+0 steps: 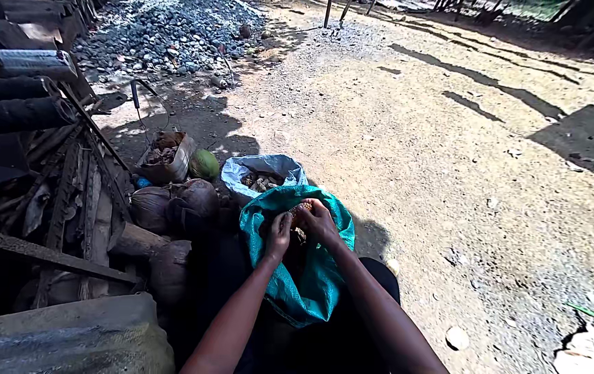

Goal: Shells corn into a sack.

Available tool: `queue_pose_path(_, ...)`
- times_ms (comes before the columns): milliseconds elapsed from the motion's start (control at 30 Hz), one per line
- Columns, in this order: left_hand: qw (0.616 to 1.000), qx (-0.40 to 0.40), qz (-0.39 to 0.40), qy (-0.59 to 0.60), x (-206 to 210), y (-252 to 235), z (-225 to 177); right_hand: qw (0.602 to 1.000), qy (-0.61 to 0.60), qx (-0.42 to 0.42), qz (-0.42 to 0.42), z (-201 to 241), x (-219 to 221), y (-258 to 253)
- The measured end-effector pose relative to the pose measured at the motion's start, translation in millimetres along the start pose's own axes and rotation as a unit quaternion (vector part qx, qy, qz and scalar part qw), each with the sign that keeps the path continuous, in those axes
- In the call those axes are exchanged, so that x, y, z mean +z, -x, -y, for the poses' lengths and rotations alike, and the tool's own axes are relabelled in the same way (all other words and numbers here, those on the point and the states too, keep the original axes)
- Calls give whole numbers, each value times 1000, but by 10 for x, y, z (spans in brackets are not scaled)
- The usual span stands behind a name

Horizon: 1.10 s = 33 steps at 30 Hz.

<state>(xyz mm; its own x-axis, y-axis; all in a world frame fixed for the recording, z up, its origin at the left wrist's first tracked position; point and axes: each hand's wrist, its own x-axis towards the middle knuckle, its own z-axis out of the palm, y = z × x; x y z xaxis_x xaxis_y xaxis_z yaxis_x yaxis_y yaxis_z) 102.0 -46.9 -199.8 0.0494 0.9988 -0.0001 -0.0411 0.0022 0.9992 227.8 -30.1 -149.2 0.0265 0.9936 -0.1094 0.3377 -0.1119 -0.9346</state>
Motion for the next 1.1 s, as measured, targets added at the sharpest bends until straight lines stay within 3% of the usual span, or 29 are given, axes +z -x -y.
queue_pose_path(233, 997, 23, -16, -66, -25, 21, -15, 1000, 5, 0, 7, 6, 80, 34)
queue_pose_path(400, 999, 7, -35, -12, -6, 23, 6, 1000, 13, 2, 2, 36, 72, 47)
queue_pose_path(567, 998, 15, -11, -63, -8, 8, 18, 1000, 30, -5, 2, 19, 56, 48)
queue_pose_path(1100, 1000, -1, -22, -5, 10, 7, 50, 998, 58, -33, 20, 3, 58, 61)
